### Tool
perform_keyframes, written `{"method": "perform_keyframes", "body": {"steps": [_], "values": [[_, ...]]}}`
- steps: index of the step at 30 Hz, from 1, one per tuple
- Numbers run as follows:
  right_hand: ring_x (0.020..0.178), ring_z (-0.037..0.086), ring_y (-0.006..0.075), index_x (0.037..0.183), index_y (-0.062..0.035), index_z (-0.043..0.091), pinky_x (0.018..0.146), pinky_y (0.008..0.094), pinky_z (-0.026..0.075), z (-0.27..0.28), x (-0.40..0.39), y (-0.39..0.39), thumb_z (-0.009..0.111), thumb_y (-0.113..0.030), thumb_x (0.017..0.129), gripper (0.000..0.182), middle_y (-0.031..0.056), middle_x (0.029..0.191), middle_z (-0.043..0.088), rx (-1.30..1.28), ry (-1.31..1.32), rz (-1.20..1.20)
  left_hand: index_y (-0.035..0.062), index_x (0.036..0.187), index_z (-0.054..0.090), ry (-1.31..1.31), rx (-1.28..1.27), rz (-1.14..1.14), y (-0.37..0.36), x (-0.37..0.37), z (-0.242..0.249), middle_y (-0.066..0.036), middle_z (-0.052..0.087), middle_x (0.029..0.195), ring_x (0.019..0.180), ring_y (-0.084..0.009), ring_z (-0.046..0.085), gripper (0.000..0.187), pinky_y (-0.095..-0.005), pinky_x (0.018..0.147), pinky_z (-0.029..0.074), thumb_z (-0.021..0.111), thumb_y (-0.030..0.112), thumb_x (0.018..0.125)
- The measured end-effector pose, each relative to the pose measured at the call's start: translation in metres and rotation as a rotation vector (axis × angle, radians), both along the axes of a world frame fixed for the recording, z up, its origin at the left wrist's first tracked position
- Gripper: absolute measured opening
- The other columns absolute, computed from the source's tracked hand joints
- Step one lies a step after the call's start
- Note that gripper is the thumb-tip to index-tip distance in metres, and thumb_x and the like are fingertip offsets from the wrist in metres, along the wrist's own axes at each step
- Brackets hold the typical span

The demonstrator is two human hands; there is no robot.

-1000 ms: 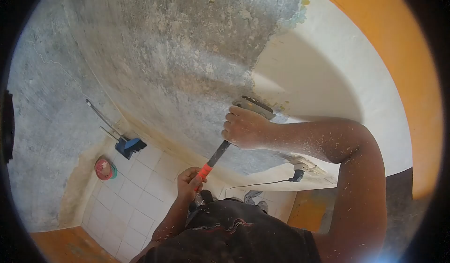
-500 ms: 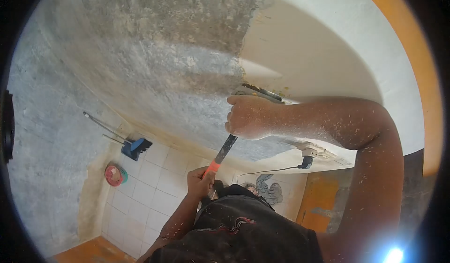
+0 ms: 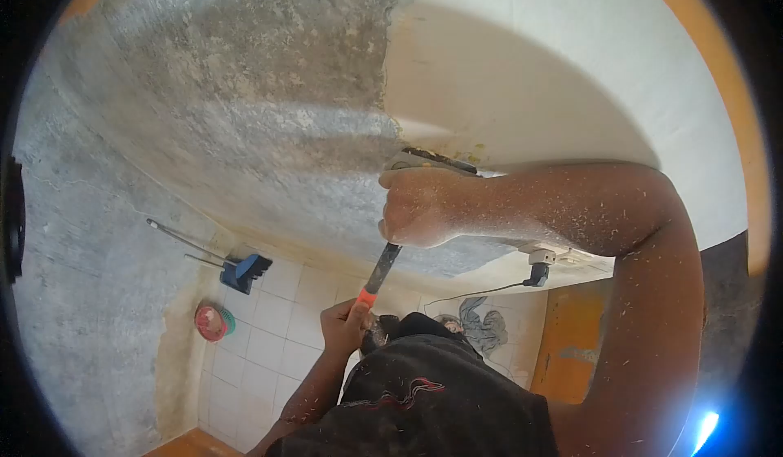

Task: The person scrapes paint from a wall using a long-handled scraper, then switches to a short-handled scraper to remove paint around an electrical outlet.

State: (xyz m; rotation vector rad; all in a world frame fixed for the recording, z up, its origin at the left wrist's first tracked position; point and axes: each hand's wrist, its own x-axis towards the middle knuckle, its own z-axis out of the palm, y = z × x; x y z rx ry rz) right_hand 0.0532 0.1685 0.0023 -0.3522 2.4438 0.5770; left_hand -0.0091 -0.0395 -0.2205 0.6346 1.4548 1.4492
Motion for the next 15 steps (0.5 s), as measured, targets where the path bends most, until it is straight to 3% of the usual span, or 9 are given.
{"method": "perform_keyframes", "body": {"steps": [3,8,15], "values": [[0.065,0.059,0.0141,0.075,-0.0102,0.055,0.075,0.0267,0.036,-0.006,0.002,0.0,0.058,-0.018,0.078,0.009,-0.0026,0.061,0.059,-0.003,-0.017,0.024,-0.0017,0.081,0.066,0.041,0.016,0.01,-0.006,0.003,0.009,0.003,0.051,0.054,0.05,-0.004,0.045,0.02,-0.0207,0.046,0.035,0.062,0.017,0.084],[0.058,0.057,0.0128,0.069,-0.0121,0.053,0.072,0.0247,0.038,-0.029,0.005,0.003,0.059,-0.017,0.074,0.009,-0.0035,0.055,0.055,-0.008,0.182,0.085,-0.003,0.086,0.066,0.058,-0.026,0.058,-0.012,-0.005,0.011,0.002,0.051,0.054,0.05,-0.0041,0.045,0.021,-0.0205,0.045,0.036,0.065,0.018,0.083],[0.056,0.055,0.0117,0.062,-0.0157,0.049,0.069,0.0252,0.039,0.002,0.01,0.009,0.058,-0.02,0.073,0.015,-0.0061,0.052,0.052,0.056,0.272,0.087,-0.0038,0.089,0.067,0.26,0.063,0.106,0.01,-0.013,0.031,0.002,0.054,0.057,0.052,-0.0039,0.047,0.024,-0.0214,0.047,0.038,0.069,0.018,0.08]]}}
